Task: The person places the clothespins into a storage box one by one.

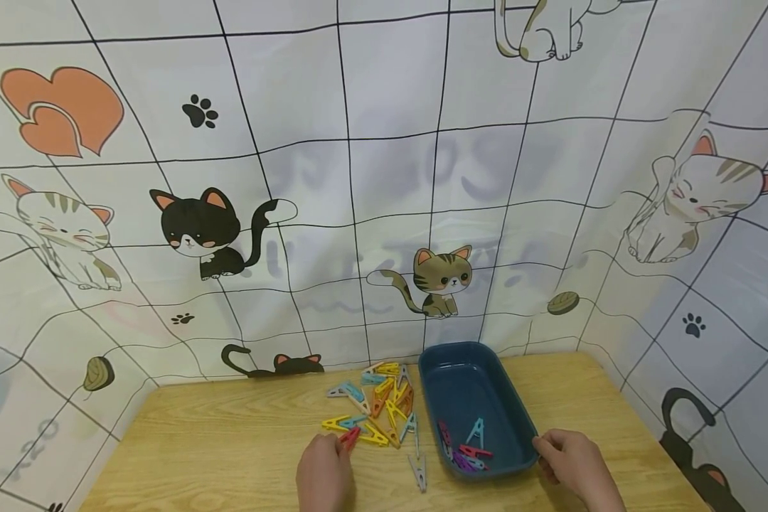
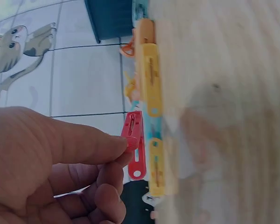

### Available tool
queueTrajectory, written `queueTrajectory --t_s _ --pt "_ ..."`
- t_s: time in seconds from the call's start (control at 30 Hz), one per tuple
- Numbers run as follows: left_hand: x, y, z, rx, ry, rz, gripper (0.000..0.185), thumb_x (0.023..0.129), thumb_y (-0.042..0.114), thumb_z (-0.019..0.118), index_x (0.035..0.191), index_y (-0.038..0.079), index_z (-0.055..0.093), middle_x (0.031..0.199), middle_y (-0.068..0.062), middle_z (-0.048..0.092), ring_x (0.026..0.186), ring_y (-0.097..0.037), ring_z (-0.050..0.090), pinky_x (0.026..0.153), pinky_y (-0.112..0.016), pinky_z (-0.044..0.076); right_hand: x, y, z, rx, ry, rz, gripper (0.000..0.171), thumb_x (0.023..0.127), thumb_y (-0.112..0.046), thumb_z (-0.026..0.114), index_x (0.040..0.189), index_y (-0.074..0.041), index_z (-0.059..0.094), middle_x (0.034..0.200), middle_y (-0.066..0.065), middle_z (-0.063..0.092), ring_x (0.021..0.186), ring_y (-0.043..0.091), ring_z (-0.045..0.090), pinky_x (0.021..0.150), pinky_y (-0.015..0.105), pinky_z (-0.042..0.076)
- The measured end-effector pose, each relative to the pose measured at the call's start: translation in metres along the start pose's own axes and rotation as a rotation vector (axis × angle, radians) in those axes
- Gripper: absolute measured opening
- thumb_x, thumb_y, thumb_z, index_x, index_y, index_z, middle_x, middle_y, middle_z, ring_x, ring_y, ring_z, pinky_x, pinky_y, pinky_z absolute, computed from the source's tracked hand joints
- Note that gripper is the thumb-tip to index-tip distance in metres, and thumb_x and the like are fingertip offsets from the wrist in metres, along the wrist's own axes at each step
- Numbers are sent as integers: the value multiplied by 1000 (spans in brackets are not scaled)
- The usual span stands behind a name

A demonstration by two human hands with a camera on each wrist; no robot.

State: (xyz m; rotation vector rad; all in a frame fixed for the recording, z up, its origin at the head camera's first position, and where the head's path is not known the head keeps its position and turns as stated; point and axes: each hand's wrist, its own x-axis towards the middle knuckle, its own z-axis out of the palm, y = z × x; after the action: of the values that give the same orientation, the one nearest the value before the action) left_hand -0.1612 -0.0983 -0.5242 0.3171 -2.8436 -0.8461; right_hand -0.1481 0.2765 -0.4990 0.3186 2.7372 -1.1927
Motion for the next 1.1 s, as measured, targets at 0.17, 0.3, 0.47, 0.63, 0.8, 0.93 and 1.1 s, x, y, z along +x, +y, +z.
queueTrajectory --t_s 0.17,0.3,0.47,0.63,0.8,0.93,1.1 --pt "-4 11 -6 -28 51 63 22 81 -3 76 67 9 65 71 -2 56 65 -16 54 59 -36 47 0 1 0 3 3 -1 30 103 -17 58 76 -6 64 64 1 59 60 18 54 60 34 43" --pt "-9 20 -11 -54 103 127 23 79 -4 77 66 10 65 71 -1 57 65 -15 54 59 -35 47 1 2 0 -2 3 -4 30 103 -17 58 76 -6 64 64 0 59 60 18 54 60 34 43" --pt "-16 35 -14 -63 132 203 23 79 -3 80 68 11 64 69 1 53 63 -13 53 58 -32 45 1 1 0 -5 1 -3 30 103 -17 58 76 -6 64 64 1 59 60 18 54 60 34 43" --pt "-25 49 -9 -71 96 237 24 80 -1 82 70 12 65 70 4 50 64 -9 49 58 -29 44 0 1 0 -5 3 -4 30 103 -17 58 77 -6 65 64 0 59 60 18 54 60 34 44" --pt "-33 61 -3 -92 45 288 24 81 0 82 70 13 65 70 5 47 63 -9 47 57 -28 41 0 0 0 -14 2 -9 30 103 -17 58 77 -6 64 64 0 59 61 18 54 61 34 43" --pt "-38 66 2 -107 25 367 24 81 2 82 70 14 64 70 6 48 63 -9 48 57 -28 41 0 0 -1 -21 2 -11 30 103 -17 57 76 -6 64 64 0 59 60 18 53 60 34 42" --pt "-42 73 7 -107 0 446 23 83 5 81 71 15 64 73 6 53 68 -14 57 63 -31 49 -1 -1 -1 -19 4 -11 30 104 -17 58 76 -7 64 63 0 58 60 18 53 60 34 41"
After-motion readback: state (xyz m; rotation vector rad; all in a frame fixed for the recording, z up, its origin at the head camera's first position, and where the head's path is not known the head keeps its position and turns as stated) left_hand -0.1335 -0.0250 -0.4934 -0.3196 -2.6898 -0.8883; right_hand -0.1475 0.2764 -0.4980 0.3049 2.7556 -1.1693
